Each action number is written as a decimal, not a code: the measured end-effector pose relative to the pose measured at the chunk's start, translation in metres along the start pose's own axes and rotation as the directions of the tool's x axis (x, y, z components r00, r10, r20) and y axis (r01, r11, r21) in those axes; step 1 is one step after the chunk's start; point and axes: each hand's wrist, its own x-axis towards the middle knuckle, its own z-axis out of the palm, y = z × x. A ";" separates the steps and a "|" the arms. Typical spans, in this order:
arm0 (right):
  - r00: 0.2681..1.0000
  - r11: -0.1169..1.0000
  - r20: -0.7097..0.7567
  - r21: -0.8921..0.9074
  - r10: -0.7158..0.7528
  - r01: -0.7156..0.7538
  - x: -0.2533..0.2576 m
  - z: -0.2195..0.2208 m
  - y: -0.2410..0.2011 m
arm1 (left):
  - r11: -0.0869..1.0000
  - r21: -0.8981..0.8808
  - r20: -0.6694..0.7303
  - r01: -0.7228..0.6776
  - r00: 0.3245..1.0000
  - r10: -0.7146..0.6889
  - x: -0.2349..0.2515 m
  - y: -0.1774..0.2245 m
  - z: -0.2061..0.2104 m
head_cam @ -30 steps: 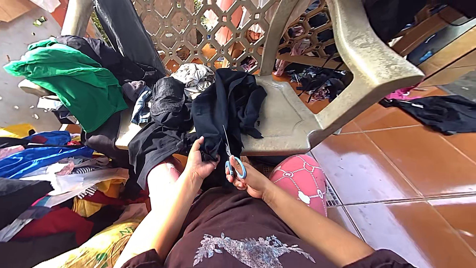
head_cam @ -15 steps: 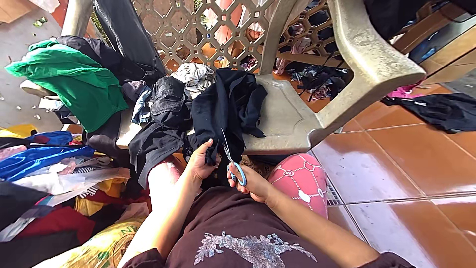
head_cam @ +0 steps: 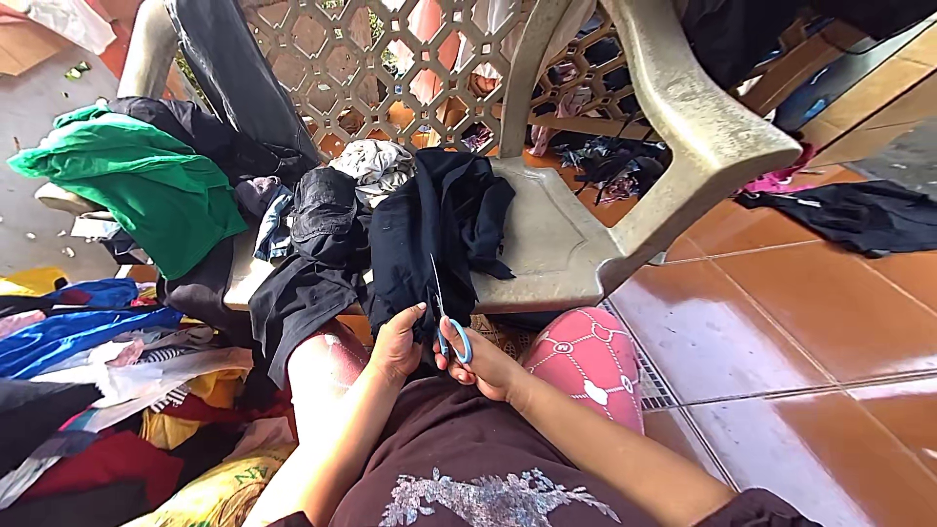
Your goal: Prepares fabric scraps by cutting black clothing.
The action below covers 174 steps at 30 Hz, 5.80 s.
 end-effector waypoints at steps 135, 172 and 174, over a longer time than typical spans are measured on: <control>0.929 0.266 -0.360 -0.891 0.082 -0.368 -0.037 -0.196 -0.113 | 0.962 0.212 0.002 0.172 0.984 -0.177 0.054 0.009 0.007; 0.324 0.801 -0.756 -0.420 -0.569 0.427 -0.044 -0.081 -0.005 | 0.430 0.621 0.384 -0.656 0.732 0.562 0.008 -0.036 0.013; 0.369 0.808 -0.747 -0.374 -0.553 0.454 -0.049 -0.075 -0.007 | 0.409 0.615 0.533 -0.675 0.737 0.416 0.007 -0.032 0.023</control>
